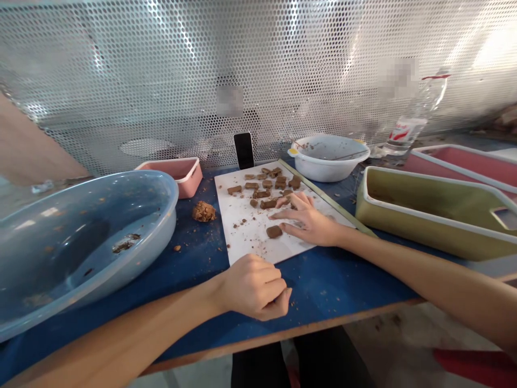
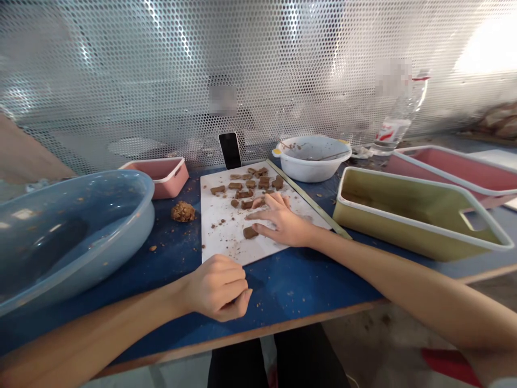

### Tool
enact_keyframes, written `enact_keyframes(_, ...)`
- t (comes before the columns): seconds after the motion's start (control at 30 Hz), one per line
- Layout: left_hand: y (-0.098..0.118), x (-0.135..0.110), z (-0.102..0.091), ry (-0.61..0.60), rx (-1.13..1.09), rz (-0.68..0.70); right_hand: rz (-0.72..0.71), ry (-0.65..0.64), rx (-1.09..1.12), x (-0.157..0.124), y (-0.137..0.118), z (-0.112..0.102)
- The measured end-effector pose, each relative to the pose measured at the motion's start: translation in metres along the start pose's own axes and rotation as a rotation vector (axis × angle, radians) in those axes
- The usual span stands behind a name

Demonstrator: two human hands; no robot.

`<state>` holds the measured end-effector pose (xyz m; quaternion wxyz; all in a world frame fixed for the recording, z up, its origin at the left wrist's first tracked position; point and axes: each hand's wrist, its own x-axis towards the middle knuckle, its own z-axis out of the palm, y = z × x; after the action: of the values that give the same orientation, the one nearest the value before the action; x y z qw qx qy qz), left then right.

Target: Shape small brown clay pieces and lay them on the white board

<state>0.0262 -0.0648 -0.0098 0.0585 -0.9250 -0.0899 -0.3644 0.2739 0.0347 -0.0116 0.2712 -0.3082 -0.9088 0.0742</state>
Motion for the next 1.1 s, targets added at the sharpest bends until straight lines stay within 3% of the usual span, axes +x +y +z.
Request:
enact_keyframes(0.1,0.001,-0.001,0.001,-0.004,0.009,0.0,-0.184,-0.092,-0.036,-0.005,0.004,-0.012)
enact_keyframes(0.3,0.001,-0.004,0.003,-0.007,0.019,0.001,-0.321,-0.156,-0.029,-0.006,0.011,-0.021)
enact_keyframes(0.7,0.001,-0.003,0.002,-0.022,0.034,0.0,-0.323,-0.141,-0.069,-0.008,0.007,-0.021)
enact_keyframes(1.1,0.0,-0.004,0.003,-0.02,0.041,0.008,-0.272,-0.237,-0.153,-0.007,0.003,-0.015)
